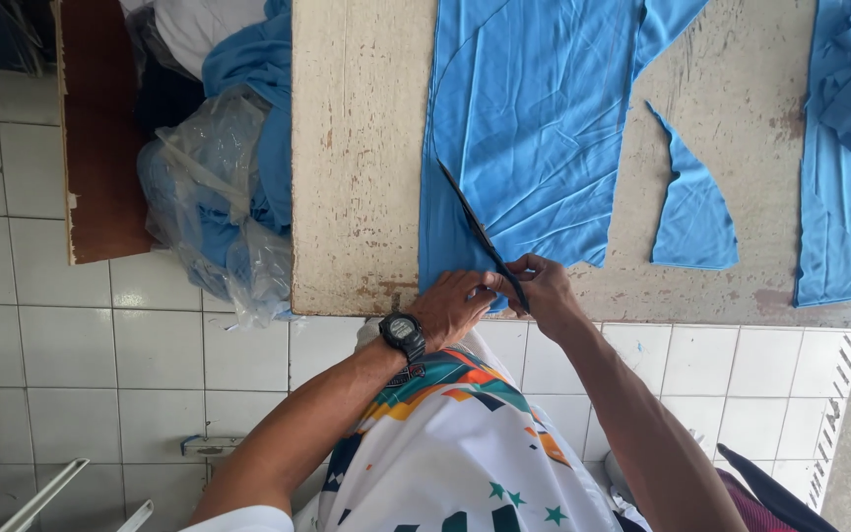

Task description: The person is smoothing out blue fabric on a large table and using scissors to cut out pattern pieces.

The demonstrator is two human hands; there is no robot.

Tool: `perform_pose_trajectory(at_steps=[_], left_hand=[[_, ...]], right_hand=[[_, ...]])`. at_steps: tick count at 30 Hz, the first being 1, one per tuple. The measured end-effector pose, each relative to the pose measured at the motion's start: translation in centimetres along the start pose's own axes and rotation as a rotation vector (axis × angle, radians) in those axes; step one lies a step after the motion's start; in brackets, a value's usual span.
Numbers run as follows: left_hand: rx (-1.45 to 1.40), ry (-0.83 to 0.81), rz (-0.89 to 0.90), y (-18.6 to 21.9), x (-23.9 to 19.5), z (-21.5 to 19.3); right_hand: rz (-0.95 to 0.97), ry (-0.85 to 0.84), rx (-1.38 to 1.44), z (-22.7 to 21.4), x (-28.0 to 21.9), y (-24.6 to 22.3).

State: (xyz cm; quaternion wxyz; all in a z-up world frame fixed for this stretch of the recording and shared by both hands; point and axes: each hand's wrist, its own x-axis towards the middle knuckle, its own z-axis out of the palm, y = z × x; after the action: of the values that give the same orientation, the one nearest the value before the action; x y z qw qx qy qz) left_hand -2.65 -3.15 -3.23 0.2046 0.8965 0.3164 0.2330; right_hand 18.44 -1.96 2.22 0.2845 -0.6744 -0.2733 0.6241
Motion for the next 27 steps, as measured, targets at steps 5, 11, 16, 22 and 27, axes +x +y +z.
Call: perform_pose_trajectory(at_steps=[5, 11, 16, 22, 27], left_hand=[[-0.051, -0.005, 0.007, -0.3, -0.2, -0.2], [-0.09, -0.004, -0.007, 0.0, -0.3, 0.1], [-0.145, 0.145, -0.129, -0.3, 0.2, -2.1], [-0.427, 0.335, -0.708, -10.1, 5.2, -9.8], [-0.862, 0.254, -1.013, -13.6, 8.8, -10.9]], right_hand=[[0.016, -0.015, 0.026, 1.4, -0.8, -3.3], [0.009, 0.021, 0.087, 2.9, 0.2, -2.5], [0.036, 0.023, 0.105, 3.1, -0.5, -3.7], [0.124, 0.017, 0.159, 4.4, -1.4, -4.6], [0.209, -0.012, 0.273, 5.7, -1.8, -5.2]])
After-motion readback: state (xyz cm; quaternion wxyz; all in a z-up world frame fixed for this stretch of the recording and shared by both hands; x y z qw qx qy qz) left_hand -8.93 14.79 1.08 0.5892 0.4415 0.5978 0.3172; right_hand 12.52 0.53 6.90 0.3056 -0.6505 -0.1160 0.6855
